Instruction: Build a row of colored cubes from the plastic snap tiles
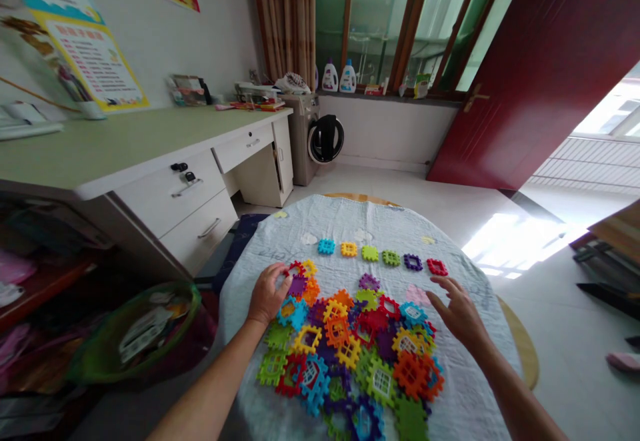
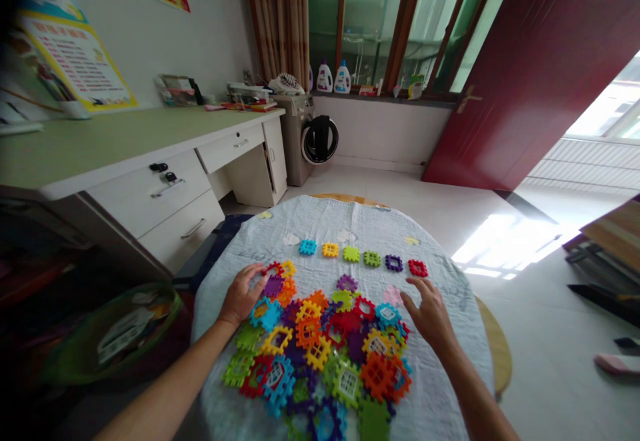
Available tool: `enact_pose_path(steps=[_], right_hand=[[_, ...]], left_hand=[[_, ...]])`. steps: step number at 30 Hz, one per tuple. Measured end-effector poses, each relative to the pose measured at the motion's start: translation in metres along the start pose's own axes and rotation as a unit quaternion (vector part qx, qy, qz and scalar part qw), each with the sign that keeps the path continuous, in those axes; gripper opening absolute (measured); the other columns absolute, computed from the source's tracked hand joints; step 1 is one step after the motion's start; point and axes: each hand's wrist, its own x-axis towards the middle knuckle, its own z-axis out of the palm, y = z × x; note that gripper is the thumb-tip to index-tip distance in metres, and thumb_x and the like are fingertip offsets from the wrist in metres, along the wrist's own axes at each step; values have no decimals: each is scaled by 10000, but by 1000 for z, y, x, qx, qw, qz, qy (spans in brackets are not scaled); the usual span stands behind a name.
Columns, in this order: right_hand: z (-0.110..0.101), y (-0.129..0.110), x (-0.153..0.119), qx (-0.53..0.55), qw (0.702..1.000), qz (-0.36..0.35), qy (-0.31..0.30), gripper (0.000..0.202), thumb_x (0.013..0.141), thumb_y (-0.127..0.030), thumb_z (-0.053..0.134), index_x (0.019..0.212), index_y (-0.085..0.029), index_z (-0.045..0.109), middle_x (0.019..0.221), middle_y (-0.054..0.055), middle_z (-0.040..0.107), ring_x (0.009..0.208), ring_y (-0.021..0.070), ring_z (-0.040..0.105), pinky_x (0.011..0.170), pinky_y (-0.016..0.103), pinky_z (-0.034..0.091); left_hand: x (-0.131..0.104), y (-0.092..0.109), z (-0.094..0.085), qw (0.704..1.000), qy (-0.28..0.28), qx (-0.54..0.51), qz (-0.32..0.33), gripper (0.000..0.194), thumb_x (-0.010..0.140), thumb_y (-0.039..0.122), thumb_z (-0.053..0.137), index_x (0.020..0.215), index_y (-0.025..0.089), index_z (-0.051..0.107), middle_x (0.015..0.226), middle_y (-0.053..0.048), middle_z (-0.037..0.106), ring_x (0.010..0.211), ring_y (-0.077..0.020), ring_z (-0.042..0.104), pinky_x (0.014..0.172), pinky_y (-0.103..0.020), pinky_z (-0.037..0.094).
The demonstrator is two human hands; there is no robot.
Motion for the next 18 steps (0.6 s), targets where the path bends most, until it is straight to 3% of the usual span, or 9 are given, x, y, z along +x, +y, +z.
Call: enact_pose_path(steps=[2,5,10,18], right_hand=[[0,20,-22,-8,999,24,-26,385,836,-499,521,1062,-210,636,1071,102,656,977,256,613,874,411,485],[11,31,-42,-35,998,30,-36,344,836,-464,514,994,-196,659,1040,105,656,957,255,604,890,413,466],[23,26,-51,-96,995,29,-7,300,872,-396,486,1013,-192,655,1070,101,632,1007,259,558,935,419,424],[18,17,-52,-114,993,26,-17,261,897,-320,464,1041,-195,642,1087,93,623,1021,245,537,931,397,409]], left_hand=[[0,-3,2,1000,-13,11,6,322,843,440,512,985,194,663,1136,-107,671,1135,-262,591,1056,-453,432],[1,-4,3,999,-36,20,14,344,853,477,500,959,199,672,1115,-103,681,1130,-262,593,1049,-455,433],[2,-4,1,998,-53,16,11,354,865,503,459,840,211,658,1023,-84,692,1037,-246,619,1000,-425,454],[6,0,-2,998,-43,16,-34,375,857,504,399,820,212,631,874,-68,681,883,-228,624,875,-367,488]])
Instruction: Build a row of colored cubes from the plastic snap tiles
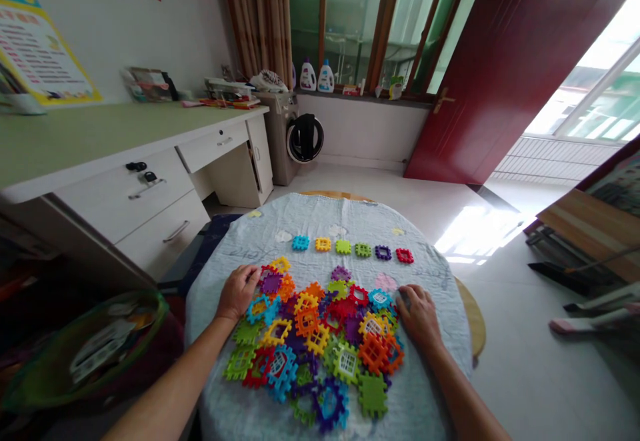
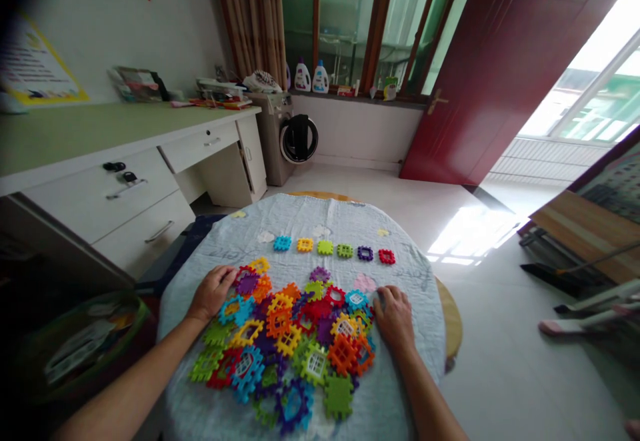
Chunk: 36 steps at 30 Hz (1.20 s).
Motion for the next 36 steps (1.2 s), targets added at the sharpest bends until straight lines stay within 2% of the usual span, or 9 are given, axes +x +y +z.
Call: enact_pose_path(steps=[5,9,12,18,27,36], right_hand=[[-3,-3,0,5,1000,10,-6,264,902,-248,429,1054,-206,641,1087,86,624,1021,236,534,928,393,401],[-2,-3,0,2,1000,12,-6,255,901,-253,440,1055,-210,639,1085,81,616,1025,238,533,941,389,394],[-3,-4,0,-2,1000,11,-10,248,904,-258,445,1054,-210,636,1082,81,615,1021,235,535,933,380,395],[-5,-6,-1,-11,1000,8,-9,242,910,-248,442,1052,-201,633,1095,83,611,1022,232,527,943,376,388],[-5,-6,-2,-4,1000,4,-8,246,902,-241,451,1061,-211,636,1103,83,613,1034,237,528,957,386,392],[-5,-6,-2,-16,1000,2,-7,241,910,-255,451,1059,-205,634,1102,85,617,1035,232,535,948,373,392]], left_hand=[[-1,4,-3,999,-5,12,-41,357,838,493,416,908,212,625,859,-53,698,855,-221,636,816,-327,497],[0,2,-1,999,-13,39,-36,415,826,511,422,971,199,654,777,-50,691,822,-235,632,822,-337,487],[0,0,0,998,-19,55,-5,407,828,515,415,885,204,671,831,-64,703,838,-234,621,852,-343,472],[1,-1,1,996,-5,90,23,383,826,515,404,706,216,612,761,-65,652,815,-237,599,839,-353,459],[1,1,1,995,-6,95,25,359,816,508,420,682,226,596,752,-58,663,800,-238,604,821,-353,457],[1,-7,3,995,-11,92,35,363,815,499,428,733,234,663,797,-69,690,838,-252,616,850,-359,466]])
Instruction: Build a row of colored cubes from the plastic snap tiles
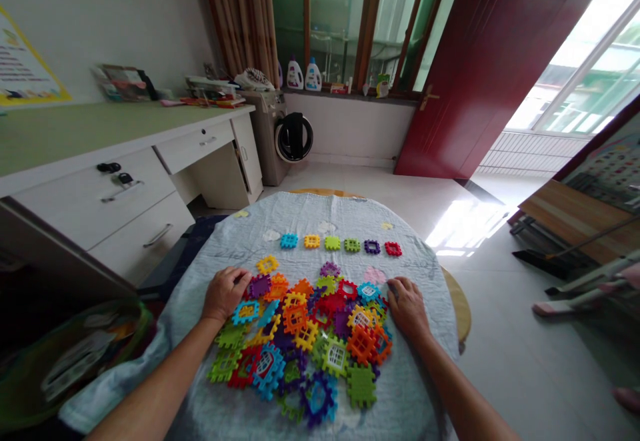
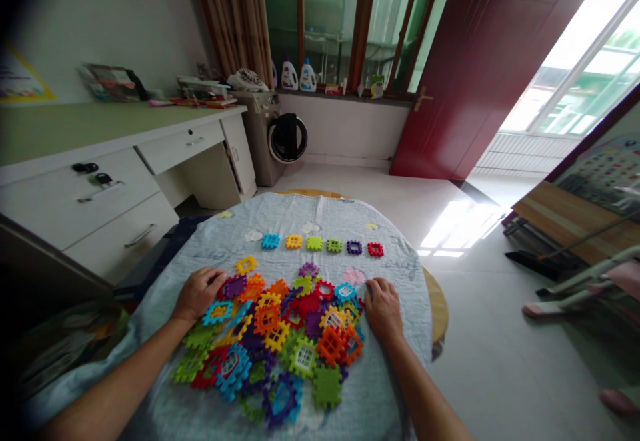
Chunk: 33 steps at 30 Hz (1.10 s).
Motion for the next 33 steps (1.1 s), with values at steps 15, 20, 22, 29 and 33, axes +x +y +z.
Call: enact_pose_path(steps=[15,20,22,29,33], right_hand=[[0,-5,3,-61,998,-3,-4,228,894,-212,449,1058,-208,608,1078,85,612,995,242,522,888,374,384],[0,-8,4,-87,996,1,-10,224,908,-219,438,1068,-193,593,1094,93,606,987,250,518,868,376,382],[0,-9,4,-93,996,1,-11,222,909,-217,438,1068,-192,591,1090,91,606,984,250,518,866,376,381],[-1,-11,4,-98,995,-5,-5,220,901,-199,437,1062,-188,587,1085,93,607,972,244,520,855,377,382],[-2,-12,4,-98,995,-1,-11,222,904,-193,432,1064,-186,586,1088,91,602,990,244,513,869,374,374]], left_hand=[[-2,12,-5,999,-25,19,7,154,656,263,511,731,246,644,809,-46,665,845,-244,601,854,-363,468],[-4,14,-5,999,-33,14,12,98,678,260,541,744,239,611,814,-43,657,853,-237,596,850,-360,461],[-3,14,-6,999,-35,-2,3,92,685,273,554,751,234,605,799,-39,661,837,-233,602,830,-359,467],[-1,15,-7,985,-9,-141,-96,207,717,320,532,876,208,604,843,-34,689,807,-196,645,771,-316,512],[1,17,-7,970,24,-192,-144,268,725,380,541,913,203,612,865,-29,689,828,-202,647,799,-329,515]])
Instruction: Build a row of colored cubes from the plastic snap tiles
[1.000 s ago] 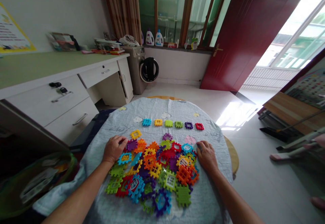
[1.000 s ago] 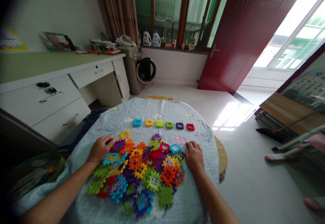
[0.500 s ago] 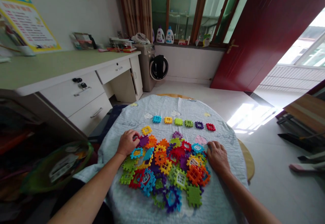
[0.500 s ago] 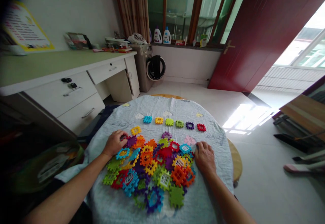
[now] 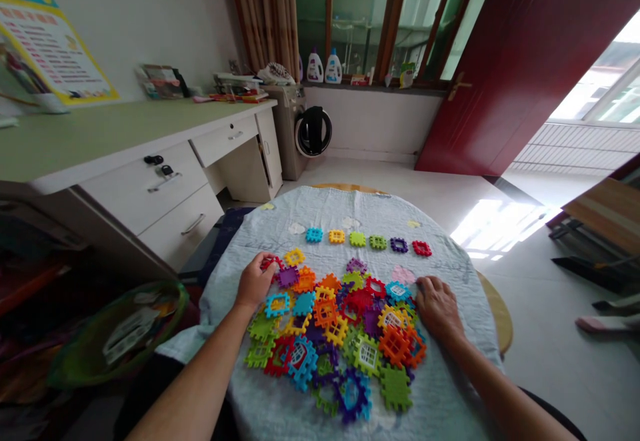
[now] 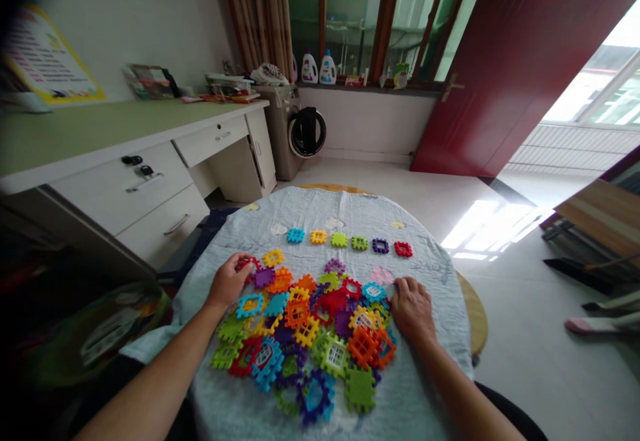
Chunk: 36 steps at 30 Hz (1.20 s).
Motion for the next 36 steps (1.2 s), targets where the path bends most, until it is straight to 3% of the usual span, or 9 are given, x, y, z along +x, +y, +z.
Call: enact_pose_path(steps=[5,10,18,23,26,30,36], right_hand=[[2,1,0,1,1000,6,-11,216,906,-194,442,1068,-192,584,1083,83,598,999,238,504,877,366,362],[2,1,1,7,1000,9,-8,212,900,-195,452,1064,-195,587,1085,83,598,973,231,509,860,357,365],[1,3,0,26,1000,9,1,212,891,-203,455,1052,-194,592,1080,85,607,981,235,515,877,372,373],[4,8,-1,39,999,-6,5,218,899,-225,445,1049,-190,599,1077,87,609,981,242,525,893,387,385],[6,9,-1,43,999,-13,9,223,904,-232,436,1049,-191,601,1081,87,608,991,246,527,898,390,391],[5,8,-1,42,999,-13,17,222,903,-228,438,1044,-190,604,1067,87,613,976,242,528,893,385,394],[3,6,-1,42,999,-12,15,220,889,-223,452,1043,-197,607,1067,86,617,983,241,528,877,381,391]], left_hand=[[3,9,-2,988,1,-144,-49,379,708,428,580,980,166,605,872,-36,678,806,-193,649,777,-325,526],[3,18,-8,983,3,-185,-18,357,720,400,611,989,165,615,918,-36,683,849,-180,646,841,-328,517],[-4,23,-17,996,28,-42,71,243,816,327,523,981,177,620,954,-50,677,870,-184,639,861,-325,507],[-10,30,-22,977,77,114,162,198,843,217,448,910,190,633,930,-64,676,911,-208,615,887,-361,476],[-12,30,-22,959,30,203,194,190,810,162,469,849,194,652,918,-70,688,938,-237,600,906,-404,449],[-17,25,-19,948,-136,211,197,117,763,187,560,824,201,658,929,-56,679,899,-218,612,861,-369,477],[-22,21,-12,943,-139,206,219,348,719,244,649,1062,186,644,1155,-98,654,1111,-266,572,996,-417,432]])
